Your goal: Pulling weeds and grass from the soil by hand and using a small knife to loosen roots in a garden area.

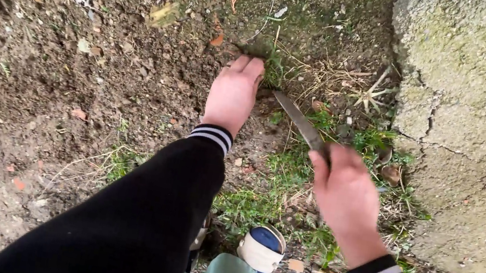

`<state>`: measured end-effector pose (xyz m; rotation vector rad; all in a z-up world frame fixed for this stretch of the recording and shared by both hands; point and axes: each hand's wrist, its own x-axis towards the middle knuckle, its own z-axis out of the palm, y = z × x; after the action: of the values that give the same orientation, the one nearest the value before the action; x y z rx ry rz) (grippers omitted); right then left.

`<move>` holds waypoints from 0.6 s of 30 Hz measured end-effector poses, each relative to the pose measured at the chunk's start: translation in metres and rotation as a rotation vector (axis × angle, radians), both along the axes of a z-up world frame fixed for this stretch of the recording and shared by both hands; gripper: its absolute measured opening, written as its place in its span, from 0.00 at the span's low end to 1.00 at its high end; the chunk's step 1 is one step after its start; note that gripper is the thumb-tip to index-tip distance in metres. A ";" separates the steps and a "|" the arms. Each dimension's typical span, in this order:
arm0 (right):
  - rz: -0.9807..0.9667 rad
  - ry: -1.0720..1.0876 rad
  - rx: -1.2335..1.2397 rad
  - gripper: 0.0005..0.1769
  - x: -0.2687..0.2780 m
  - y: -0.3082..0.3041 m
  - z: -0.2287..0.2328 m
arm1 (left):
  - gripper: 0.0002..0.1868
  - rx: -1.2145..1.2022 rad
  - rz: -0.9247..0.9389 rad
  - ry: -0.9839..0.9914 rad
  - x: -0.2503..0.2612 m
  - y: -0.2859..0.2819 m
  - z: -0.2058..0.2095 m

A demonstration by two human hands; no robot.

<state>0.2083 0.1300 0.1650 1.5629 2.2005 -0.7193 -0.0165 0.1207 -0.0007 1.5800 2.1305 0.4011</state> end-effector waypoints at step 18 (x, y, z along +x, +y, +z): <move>0.498 -0.487 -0.229 0.26 -0.112 0.139 0.092 | 0.06 0.055 0.024 0.030 0.011 -0.002 -0.007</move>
<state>0.0965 0.2695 0.2570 0.8987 1.9332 -0.3679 -0.0060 0.1188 -0.0072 1.6012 2.1801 0.4501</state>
